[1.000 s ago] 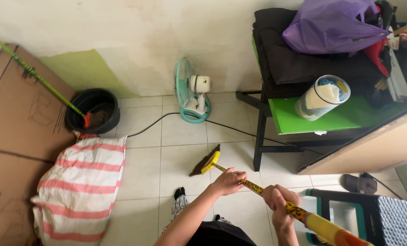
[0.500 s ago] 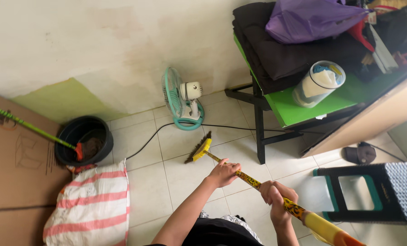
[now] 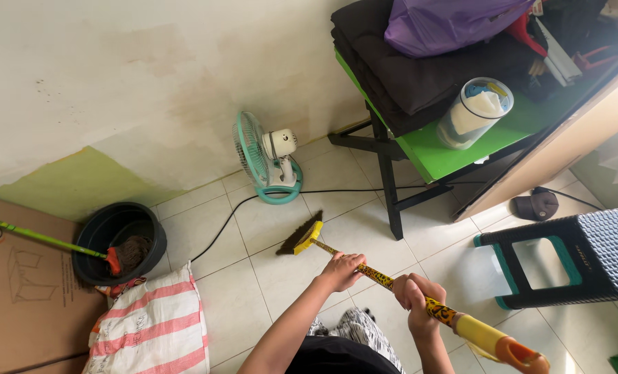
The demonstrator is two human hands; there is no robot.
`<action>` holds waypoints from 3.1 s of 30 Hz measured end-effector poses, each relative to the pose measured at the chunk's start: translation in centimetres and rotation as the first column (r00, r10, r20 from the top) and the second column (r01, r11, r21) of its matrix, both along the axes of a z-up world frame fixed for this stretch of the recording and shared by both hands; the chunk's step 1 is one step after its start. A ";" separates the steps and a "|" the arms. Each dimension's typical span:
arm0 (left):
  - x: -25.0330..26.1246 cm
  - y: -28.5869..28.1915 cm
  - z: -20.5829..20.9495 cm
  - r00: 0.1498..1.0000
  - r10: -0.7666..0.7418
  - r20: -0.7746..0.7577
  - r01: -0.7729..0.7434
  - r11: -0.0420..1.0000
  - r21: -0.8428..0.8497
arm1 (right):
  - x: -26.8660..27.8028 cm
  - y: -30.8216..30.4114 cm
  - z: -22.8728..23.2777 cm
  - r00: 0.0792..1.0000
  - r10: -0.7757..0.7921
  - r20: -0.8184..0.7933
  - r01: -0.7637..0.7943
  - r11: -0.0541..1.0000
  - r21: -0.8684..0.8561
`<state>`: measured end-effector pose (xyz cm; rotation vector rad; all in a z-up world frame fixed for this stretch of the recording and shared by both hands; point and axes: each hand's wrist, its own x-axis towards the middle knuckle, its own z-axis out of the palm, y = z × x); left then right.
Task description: The person sweeps the floor around a room using a broom, moving a stool and a striped pillow to reach different areas of the tile floor.
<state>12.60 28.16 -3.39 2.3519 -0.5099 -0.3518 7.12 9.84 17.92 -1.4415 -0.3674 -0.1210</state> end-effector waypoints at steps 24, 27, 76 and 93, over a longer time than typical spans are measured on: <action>13.9 1.5 1.5 0.981 -0.177 -0.082 0.179 0.984 0.012 | 12.6 1.6 3.6 0.995 -0.078 -0.069 0.083 0.993 0.079; 15.8 1.4 2.4 0.972 -0.212 -0.101 0.217 0.975 0.037 | 14.3 1.4 4.2 0.998 -0.058 -0.028 0.060 0.993 0.097; 44.5 16.9 -7.2 0.975 -0.209 0.078 0.158 0.894 0.419 | 33.4 21.5 -7.7 0.924 -0.382 -0.006 0.377 0.914 -0.149; 38.7 8.0 0.4 0.917 -0.384 -0.104 0.386 0.923 -0.008 | 29.6 19.1 2.2 0.698 -0.709 -0.100 0.622 0.669 -0.407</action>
